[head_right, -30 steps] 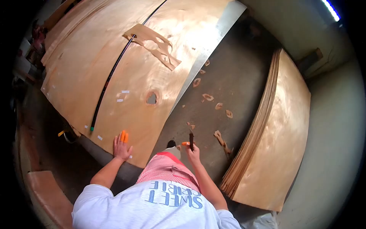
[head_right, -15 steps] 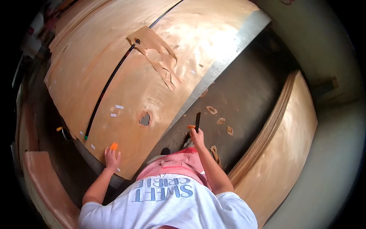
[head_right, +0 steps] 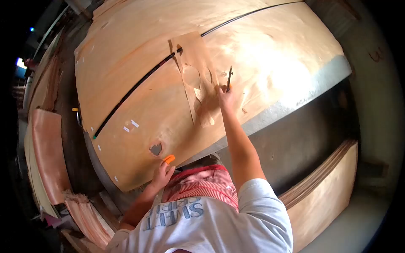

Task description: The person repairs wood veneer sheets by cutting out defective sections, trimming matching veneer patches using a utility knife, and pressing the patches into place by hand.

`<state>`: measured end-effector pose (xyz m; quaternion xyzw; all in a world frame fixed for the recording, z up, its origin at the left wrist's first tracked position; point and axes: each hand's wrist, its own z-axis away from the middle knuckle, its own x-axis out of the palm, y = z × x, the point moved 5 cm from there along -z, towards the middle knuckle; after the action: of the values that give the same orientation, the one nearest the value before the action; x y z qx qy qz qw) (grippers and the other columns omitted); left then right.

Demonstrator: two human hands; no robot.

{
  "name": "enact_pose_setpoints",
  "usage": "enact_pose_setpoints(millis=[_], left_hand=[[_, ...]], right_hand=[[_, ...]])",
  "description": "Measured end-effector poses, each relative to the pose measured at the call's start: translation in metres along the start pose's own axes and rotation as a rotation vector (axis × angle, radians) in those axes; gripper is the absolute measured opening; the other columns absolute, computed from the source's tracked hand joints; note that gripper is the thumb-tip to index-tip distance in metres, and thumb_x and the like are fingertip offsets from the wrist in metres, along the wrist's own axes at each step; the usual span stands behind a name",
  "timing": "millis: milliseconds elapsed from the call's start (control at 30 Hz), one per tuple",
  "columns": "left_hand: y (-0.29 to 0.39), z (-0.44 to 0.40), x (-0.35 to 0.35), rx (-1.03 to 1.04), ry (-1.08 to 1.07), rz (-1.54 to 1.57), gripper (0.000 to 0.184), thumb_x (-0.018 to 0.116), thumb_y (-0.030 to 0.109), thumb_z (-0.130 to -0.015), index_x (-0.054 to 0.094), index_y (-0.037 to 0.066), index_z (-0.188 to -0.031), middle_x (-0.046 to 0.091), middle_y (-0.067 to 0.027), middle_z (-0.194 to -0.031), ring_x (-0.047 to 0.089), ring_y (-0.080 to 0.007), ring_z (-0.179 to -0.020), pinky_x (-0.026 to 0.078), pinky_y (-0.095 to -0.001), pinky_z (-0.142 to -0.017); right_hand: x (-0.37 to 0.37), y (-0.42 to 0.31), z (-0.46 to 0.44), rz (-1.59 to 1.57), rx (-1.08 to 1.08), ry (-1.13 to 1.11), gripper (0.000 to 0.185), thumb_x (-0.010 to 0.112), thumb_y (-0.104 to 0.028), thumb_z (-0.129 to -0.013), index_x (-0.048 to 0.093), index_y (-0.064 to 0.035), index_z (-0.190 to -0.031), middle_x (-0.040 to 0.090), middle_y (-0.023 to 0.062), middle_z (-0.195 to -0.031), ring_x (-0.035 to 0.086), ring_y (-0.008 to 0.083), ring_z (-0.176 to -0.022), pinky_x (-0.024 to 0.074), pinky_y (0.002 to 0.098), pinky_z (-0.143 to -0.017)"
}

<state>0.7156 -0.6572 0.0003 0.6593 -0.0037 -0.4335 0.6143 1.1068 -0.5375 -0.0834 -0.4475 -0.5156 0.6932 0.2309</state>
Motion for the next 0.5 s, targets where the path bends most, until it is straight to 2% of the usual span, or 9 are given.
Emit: enact_pose_setpoints(millis=[67,167,200,233,267,300,400,433,500], left_hand=[[0.006,-0.007,0.007,0.016,0.035,-0.007,0.035,0.057,0.017,-0.08,0.05,-0.001,-0.109,0.054,-0.019,-0.103,0.053,-0.0334,-0.095,0.044,-0.0354,-0.079],[0.0,-0.02,0.01,0.0,0.119,0.083,0.032,0.056,0.016,-0.081,0.051,-0.001,-0.108,0.057,-0.016,-0.098,0.057,-0.0283,-0.088,0.045,-0.0337,-0.073],[0.003,-0.03,0.003,-0.017,0.156,0.146,0.031,0.056,0.015,-0.082,0.051,-0.001,-0.108,0.057,-0.015,-0.097,0.057,-0.0254,-0.086,0.045,-0.0324,-0.072],[0.005,-0.043,-0.009,-0.036,0.191,0.212,0.03,0.056,0.014,-0.082,0.052,-0.001,-0.108,0.057,-0.0141,-0.096,0.058,-0.0225,-0.084,0.046,-0.0311,-0.071],[0.005,-0.055,-0.02,-0.059,0.225,0.28,0.029,0.056,0.014,-0.083,0.052,0.0,-0.108,0.058,-0.0131,-0.095,0.058,-0.0196,-0.083,0.046,-0.0298,-0.07],[-0.015,-0.068,-0.026,-0.094,0.244,0.334,0.028,0.054,0.012,-0.085,0.051,-0.001,-0.109,0.058,-0.0107,-0.099,0.057,-0.0138,-0.088,0.046,-0.0273,-0.074],[0.023,-0.122,-0.068,0.05,0.38,0.595,0.027,0.05,0.011,-0.088,0.05,-0.003,-0.111,0.056,-0.0096,-0.106,0.055,-0.0141,-0.097,0.044,-0.0262,-0.084],[0.038,-0.138,-0.078,0.027,0.307,0.679,0.029,0.052,0.011,-0.087,0.048,-0.005,-0.112,0.055,-0.0108,-0.106,0.053,-0.0139,-0.099,0.042,-0.0257,-0.086],[0.045,-0.169,-0.078,-0.063,0.216,0.765,0.037,0.057,0.02,-0.085,0.049,-0.003,-0.112,0.056,-0.0103,-0.105,0.052,-0.0125,-0.098,0.042,-0.0258,-0.083]], right_hand=[[0.022,0.003,-0.021,0.073,0.019,-0.098,0.037,0.066,-0.016,-0.074,0.057,-0.0047,-0.108,0.06,0.0037,-0.078,0.054,0.0098,-0.067,0.0425,0.0229,-0.06],[0.037,-0.019,-0.005,-0.095,0.005,-0.246,0.038,0.063,-0.014,-0.074,0.055,-0.0072,-0.11,0.06,0.0036,-0.069,0.054,0.0111,-0.058,0.0435,0.0259,-0.054],[0.051,-0.006,-0.007,-0.174,-0.128,-0.267,0.034,0.062,-0.013,-0.075,0.056,-0.0064,-0.108,0.059,0.0031,-0.07,0.053,0.0101,-0.056,0.0423,0.0246,-0.05],[0.041,-0.04,0.022,-0.266,-0.006,-0.346,0.03,0.059,-0.011,-0.077,0.057,-0.0064,-0.107,0.056,0.0005,-0.07,0.049,0.0066,-0.055,0.0387,0.0211,-0.048],[0.036,-0.056,0.042,-0.287,-0.082,-0.4,0.03,0.057,-0.008,-0.078,0.057,-0.0065,-0.108,0.054,-0.0009,-0.07,0.046,0.0051,-0.054,0.0369,0.0199,-0.048],[0.03,-0.068,0.061,-0.309,-0.158,-0.454,0.031,0.056,-0.006,-0.078,0.057,-0.0067,-0.109,0.052,-0.0024,-0.069,0.043,0.0037,-0.053,0.035,0.0187,-0.047],[-0.003,-0.11,0.126,-0.239,-0.213,-0.619,0.033,0.054,-0.001,-0.078,0.056,-0.0061,-0.111,0.045,-0.0051,-0.066,0.036,0.0023,-0.052,0.032,0.0187,-0.046],[-0.018,-0.126,0.147,-0.151,-0.302,-0.61,0.033,0.053,-0.002,-0.078,0.056,-0.0059,-0.111,0.044,-0.0054,-0.067,0.036,0.0025,-0.053,0.0319,0.0185,-0.047],[-0.033,-0.129,0.18,-0.105,-0.311,-0.775,0.033,0.052,-0.001,-0.077,0.056,-0.0049,-0.11,0.044,-0.0023,-0.069,0.038,0.0042,-0.054,0.033,0.0189,-0.049]])
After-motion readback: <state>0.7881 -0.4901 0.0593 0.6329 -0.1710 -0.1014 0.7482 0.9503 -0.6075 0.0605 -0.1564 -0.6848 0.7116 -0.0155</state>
